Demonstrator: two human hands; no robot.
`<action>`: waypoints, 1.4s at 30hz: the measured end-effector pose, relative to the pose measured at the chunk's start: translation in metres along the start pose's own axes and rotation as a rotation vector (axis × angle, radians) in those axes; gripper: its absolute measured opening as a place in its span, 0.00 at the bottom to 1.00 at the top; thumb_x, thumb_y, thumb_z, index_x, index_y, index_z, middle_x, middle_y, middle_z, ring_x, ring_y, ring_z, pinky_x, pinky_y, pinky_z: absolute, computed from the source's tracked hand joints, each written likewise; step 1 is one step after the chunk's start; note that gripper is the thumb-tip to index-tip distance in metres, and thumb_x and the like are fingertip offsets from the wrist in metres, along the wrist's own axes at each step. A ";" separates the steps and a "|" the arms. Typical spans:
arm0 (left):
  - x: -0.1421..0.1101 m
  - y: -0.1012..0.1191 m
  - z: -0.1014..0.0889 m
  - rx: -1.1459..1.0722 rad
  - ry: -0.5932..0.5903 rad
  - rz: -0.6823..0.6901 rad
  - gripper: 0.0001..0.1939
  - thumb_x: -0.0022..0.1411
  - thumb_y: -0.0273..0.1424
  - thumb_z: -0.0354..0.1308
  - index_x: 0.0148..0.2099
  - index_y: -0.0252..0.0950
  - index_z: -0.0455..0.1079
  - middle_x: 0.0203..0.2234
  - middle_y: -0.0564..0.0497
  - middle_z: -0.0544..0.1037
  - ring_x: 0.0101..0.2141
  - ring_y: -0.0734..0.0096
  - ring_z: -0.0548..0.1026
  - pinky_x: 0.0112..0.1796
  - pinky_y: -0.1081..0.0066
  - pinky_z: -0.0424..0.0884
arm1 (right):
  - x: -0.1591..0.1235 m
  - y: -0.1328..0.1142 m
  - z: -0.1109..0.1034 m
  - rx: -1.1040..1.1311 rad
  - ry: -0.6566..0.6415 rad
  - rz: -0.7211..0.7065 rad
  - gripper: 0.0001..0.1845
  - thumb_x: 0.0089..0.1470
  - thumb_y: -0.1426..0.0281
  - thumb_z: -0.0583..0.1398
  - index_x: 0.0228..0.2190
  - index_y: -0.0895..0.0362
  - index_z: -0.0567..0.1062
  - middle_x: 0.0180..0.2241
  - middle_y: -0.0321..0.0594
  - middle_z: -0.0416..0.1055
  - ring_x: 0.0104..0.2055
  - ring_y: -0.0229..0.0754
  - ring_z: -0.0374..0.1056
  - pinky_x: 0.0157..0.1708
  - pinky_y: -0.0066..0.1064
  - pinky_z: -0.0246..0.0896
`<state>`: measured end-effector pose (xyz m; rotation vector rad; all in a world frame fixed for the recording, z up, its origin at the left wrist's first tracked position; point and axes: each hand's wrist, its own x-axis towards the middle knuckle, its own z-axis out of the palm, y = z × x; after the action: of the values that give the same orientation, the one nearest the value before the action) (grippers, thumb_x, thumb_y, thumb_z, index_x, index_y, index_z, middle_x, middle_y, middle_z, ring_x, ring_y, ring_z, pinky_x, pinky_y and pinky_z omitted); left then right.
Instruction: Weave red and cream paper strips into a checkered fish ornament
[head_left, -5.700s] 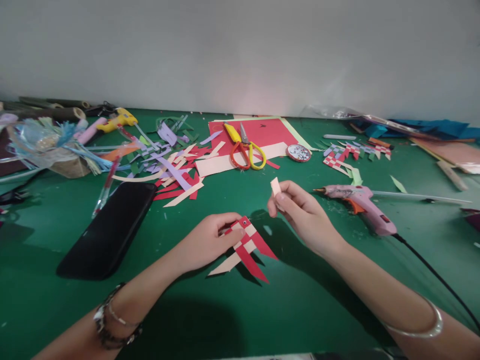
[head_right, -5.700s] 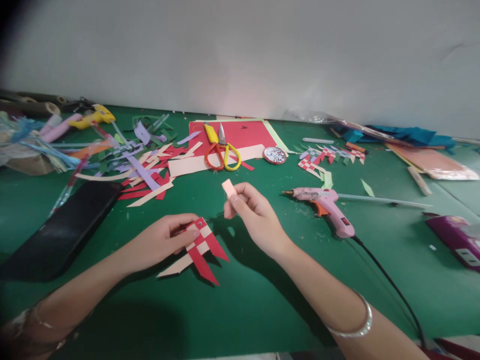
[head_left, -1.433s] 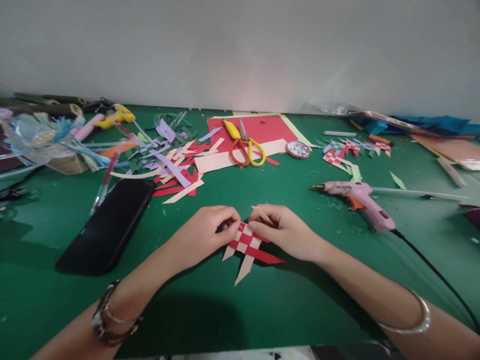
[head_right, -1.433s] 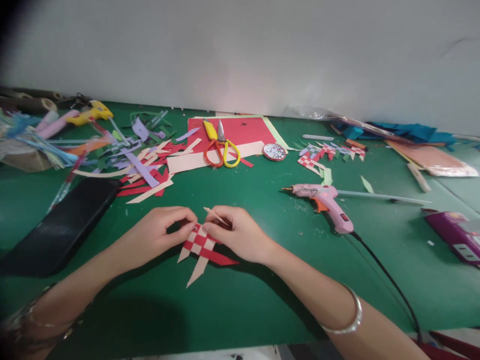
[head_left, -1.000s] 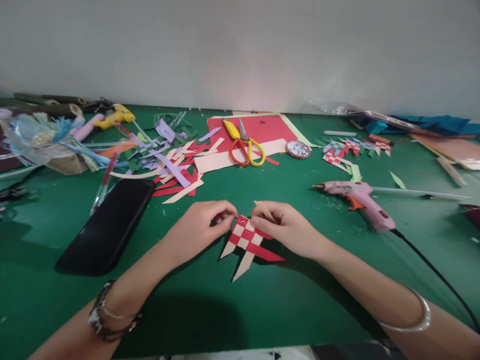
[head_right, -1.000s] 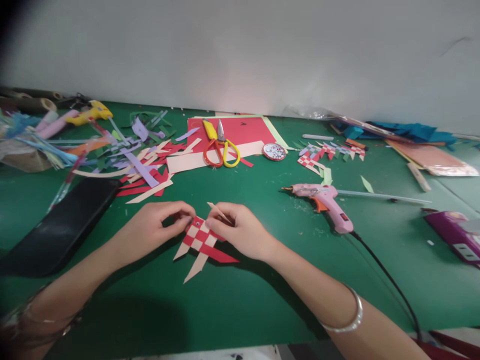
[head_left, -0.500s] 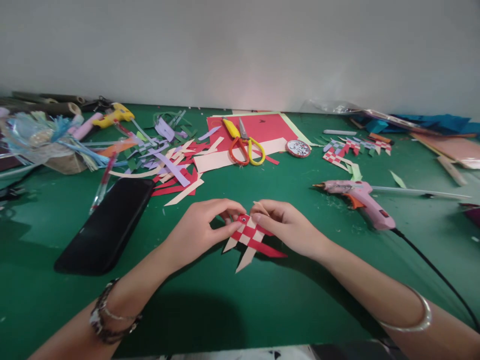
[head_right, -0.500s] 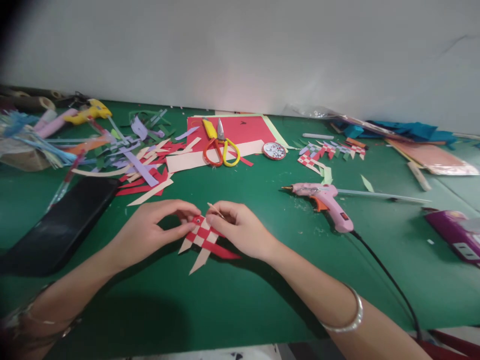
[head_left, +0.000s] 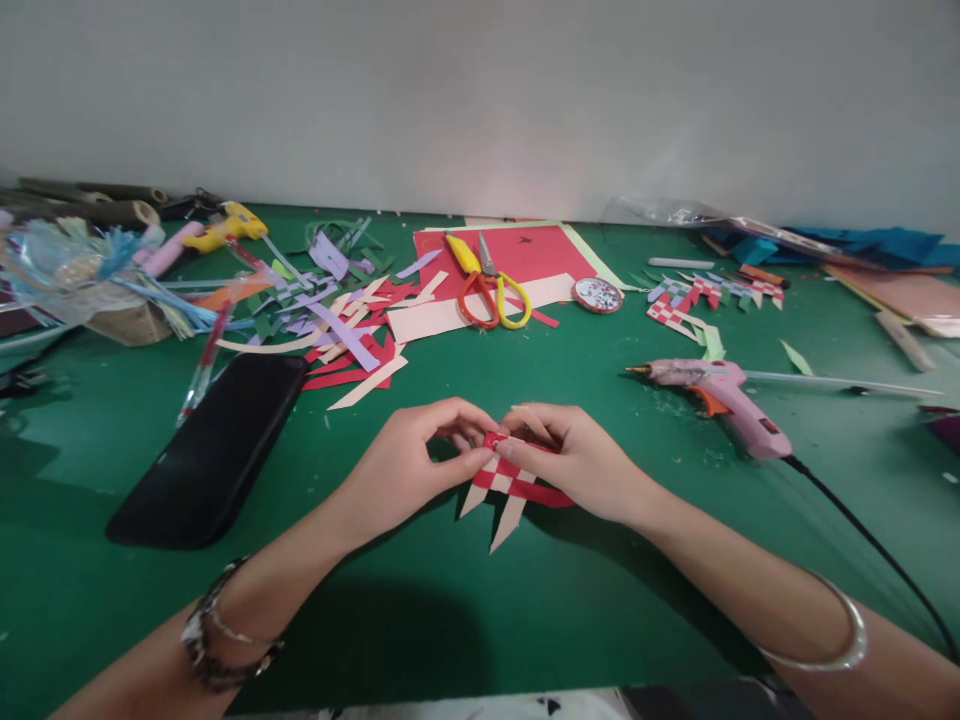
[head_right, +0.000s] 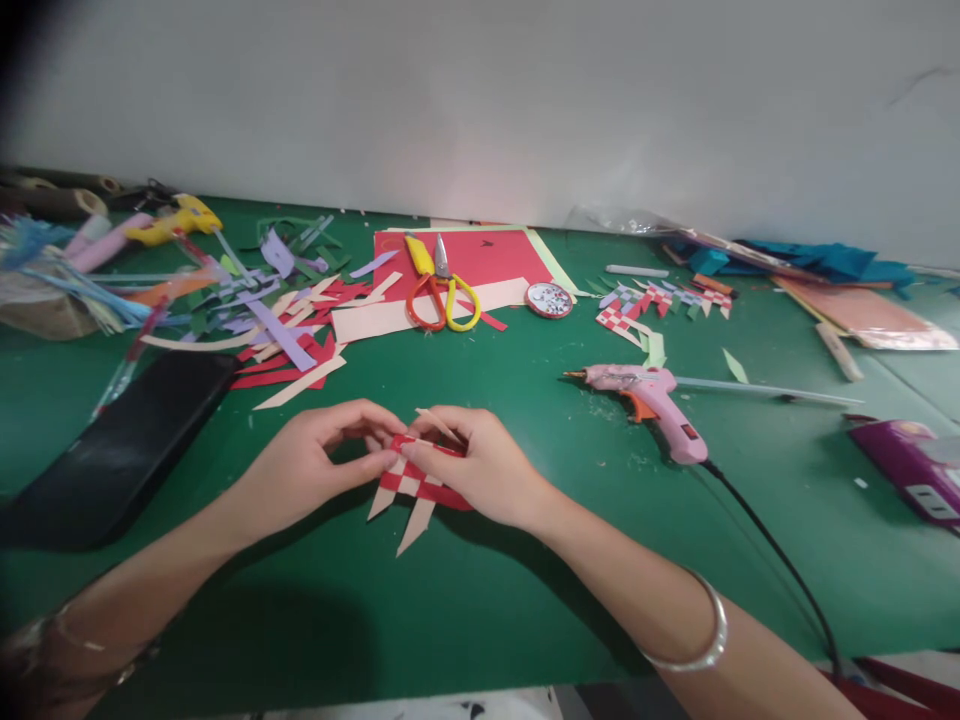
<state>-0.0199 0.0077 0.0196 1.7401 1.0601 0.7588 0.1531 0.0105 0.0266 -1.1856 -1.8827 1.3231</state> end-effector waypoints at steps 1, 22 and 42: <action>0.000 0.000 0.000 -0.004 0.001 -0.007 0.05 0.54 0.29 0.55 0.35 0.36 0.69 0.26 0.54 0.75 0.27 0.75 0.71 0.30 0.77 0.68 | 0.000 0.000 0.000 0.001 0.000 0.005 0.08 0.49 0.69 0.54 0.21 0.58 0.65 0.17 0.28 0.53 0.21 0.30 0.47 0.21 0.24 0.43; -0.001 0.001 0.003 0.142 0.094 0.046 0.04 0.55 0.30 0.54 0.35 0.38 0.67 0.26 0.56 0.74 0.26 0.76 0.71 0.28 0.77 0.67 | 0.001 0.001 0.001 0.049 0.005 0.035 0.10 0.49 0.65 0.54 0.22 0.58 0.66 0.16 0.27 0.49 0.20 0.30 0.44 0.20 0.25 0.41; -0.007 -0.001 0.006 0.718 0.272 0.428 0.11 0.62 0.33 0.48 0.32 0.38 0.70 0.26 0.55 0.78 0.26 0.75 0.72 0.30 0.74 0.62 | 0.000 0.000 0.005 0.146 0.068 0.011 0.07 0.47 0.71 0.55 0.20 0.59 0.66 0.17 0.28 0.54 0.20 0.29 0.48 0.20 0.23 0.45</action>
<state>-0.0180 -0.0006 0.0161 2.5870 1.2528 0.9700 0.1486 0.0084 0.0251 -1.1531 -1.7036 1.3835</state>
